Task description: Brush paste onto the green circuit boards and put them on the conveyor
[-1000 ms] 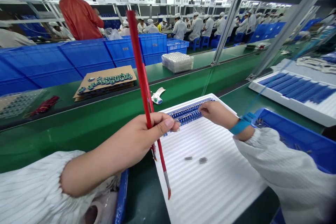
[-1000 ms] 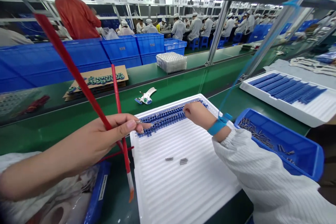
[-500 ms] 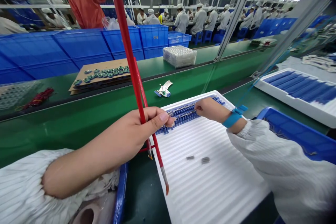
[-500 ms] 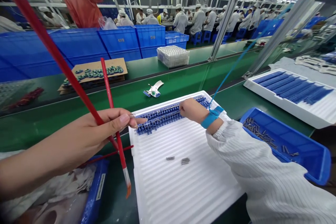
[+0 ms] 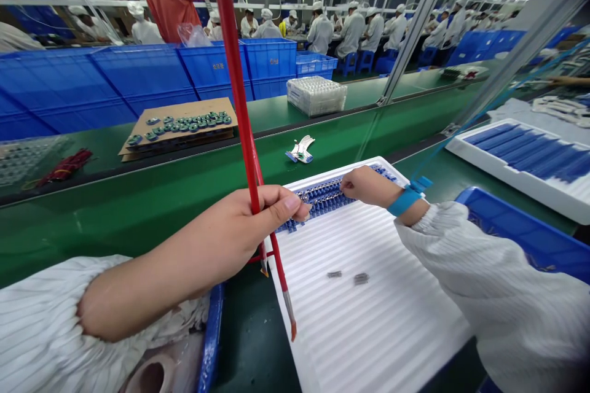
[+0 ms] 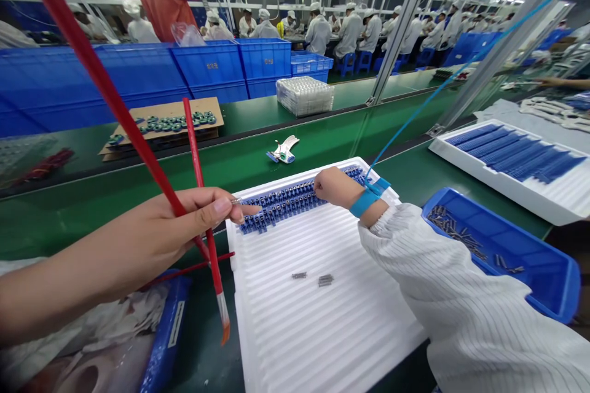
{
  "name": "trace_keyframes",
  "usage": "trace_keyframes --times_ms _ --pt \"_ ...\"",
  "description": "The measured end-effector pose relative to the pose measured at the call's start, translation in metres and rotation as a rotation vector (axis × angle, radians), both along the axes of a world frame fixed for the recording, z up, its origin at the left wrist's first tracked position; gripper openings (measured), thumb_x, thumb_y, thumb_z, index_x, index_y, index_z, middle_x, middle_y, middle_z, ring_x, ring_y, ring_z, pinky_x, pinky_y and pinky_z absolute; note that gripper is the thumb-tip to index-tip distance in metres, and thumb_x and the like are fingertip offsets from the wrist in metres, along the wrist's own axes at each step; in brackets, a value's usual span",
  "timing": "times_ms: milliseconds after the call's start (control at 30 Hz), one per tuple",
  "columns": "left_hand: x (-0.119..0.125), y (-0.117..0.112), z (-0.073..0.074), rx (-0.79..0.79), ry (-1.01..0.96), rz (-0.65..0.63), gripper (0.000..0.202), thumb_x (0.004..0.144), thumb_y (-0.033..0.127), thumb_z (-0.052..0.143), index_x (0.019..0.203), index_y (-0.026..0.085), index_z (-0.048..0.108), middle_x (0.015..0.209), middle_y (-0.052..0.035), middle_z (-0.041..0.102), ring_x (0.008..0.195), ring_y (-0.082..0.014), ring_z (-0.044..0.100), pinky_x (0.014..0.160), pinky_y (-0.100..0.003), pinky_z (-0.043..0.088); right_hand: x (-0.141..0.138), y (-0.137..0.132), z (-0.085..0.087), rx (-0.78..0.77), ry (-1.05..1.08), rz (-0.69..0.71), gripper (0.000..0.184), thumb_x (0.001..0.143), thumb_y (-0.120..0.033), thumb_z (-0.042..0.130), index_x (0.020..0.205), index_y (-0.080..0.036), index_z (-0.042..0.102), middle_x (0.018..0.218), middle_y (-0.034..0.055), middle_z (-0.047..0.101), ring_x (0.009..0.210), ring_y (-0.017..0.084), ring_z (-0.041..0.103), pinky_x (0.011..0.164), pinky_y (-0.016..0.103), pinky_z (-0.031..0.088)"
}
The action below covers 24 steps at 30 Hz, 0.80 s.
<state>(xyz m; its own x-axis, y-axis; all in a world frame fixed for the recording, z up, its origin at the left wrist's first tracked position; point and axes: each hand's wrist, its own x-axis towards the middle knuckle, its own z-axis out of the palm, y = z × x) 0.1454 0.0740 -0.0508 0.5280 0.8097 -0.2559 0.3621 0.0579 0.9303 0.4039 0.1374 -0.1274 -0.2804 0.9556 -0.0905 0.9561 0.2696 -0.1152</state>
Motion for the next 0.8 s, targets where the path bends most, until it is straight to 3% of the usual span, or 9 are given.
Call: trace_keyframes --times_ms 167,300,433,500,567,633,733,800 --pt "0.002 0.001 -0.001 -0.012 0.005 -0.016 0.041 0.080 0.059 0.049 0.085 0.020 0.062 0.100 -0.0032 0.064 0.102 -0.0241 0.055 0.064 -0.023 0.044 0.001 0.006 -0.007 -0.023 0.032 -0.019 0.022 0.072 0.000 0.052 0.057 -0.013 0.063 0.056 0.0021 0.057 0.057 0.014 0.051 0.055 0.023 0.032" --pt "0.004 0.001 -0.001 0.009 0.040 -0.017 0.042 0.080 0.060 0.048 0.086 0.020 0.062 0.103 -0.0033 0.063 0.100 -0.0227 0.055 0.062 -0.022 0.042 0.007 0.009 -0.007 -0.014 0.113 -0.045 0.020 0.073 -0.001 0.055 0.063 -0.014 0.067 0.065 0.0012 0.062 0.065 0.015 0.057 0.060 0.021 0.037" --pt "0.007 -0.001 -0.002 0.034 0.085 -0.036 0.044 0.081 0.059 0.045 0.085 0.019 0.062 0.100 -0.0041 0.061 0.086 -0.0189 0.056 0.058 -0.022 0.040 0.013 -0.007 0.017 0.071 0.243 -0.115 0.007 0.078 -0.012 0.062 0.078 -0.014 0.069 0.075 0.0009 0.065 0.075 0.015 0.060 0.065 0.020 0.044" --pt "0.011 -0.002 -0.002 0.040 0.105 -0.056 0.045 0.082 0.059 0.044 0.084 0.018 0.062 0.089 -0.0043 0.061 0.073 -0.0162 0.054 0.055 -0.022 0.038 0.009 -0.028 0.035 0.104 0.393 -0.105 0.013 0.080 -0.024 0.065 0.090 -0.015 0.067 0.079 0.0004 0.065 0.076 0.014 0.061 0.063 0.018 0.047" --pt "0.016 -0.004 -0.002 0.045 0.147 -0.088 0.046 0.082 0.059 0.042 0.085 0.019 0.063 0.073 -0.0020 0.057 0.059 -0.0130 0.048 0.051 -0.022 0.036 -0.004 -0.053 0.052 0.065 0.781 0.067 0.027 0.075 -0.029 0.072 0.096 -0.016 0.065 0.086 0.0013 0.064 0.079 0.015 0.061 0.068 0.020 0.051" --pt "0.023 -0.006 -0.001 0.079 0.171 -0.128 0.044 0.083 0.058 0.041 0.083 0.019 0.063 0.065 0.0005 0.051 0.054 -0.0114 0.043 0.051 -0.022 0.034 -0.021 -0.077 0.065 0.038 0.961 0.249 0.026 0.077 -0.028 0.071 0.099 -0.016 0.064 0.085 0.0012 0.064 0.077 0.015 0.062 0.070 0.022 0.052" --pt "0.031 -0.008 -0.002 0.129 0.159 -0.171 0.043 0.083 0.056 0.042 0.080 0.019 0.063 0.074 -0.0003 0.057 0.064 -0.0131 0.047 0.055 -0.021 0.035 -0.040 -0.100 0.075 0.036 1.010 0.363 0.008 0.086 -0.018 0.061 0.092 -0.015 0.064 0.079 -0.0002 0.064 0.075 0.012 0.061 0.070 0.021 0.051" --pt "0.034 -0.008 -0.002 0.121 0.167 -0.174 0.046 0.082 0.059 0.041 0.082 0.020 0.065 0.085 -0.0018 0.061 0.070 -0.0152 0.052 0.056 -0.022 0.036 -0.041 -0.104 0.075 0.116 0.967 0.352 0.009 0.088 -0.015 0.057 0.087 -0.016 0.065 0.077 -0.0009 0.064 0.073 0.011 0.061 0.067 0.020 0.050"
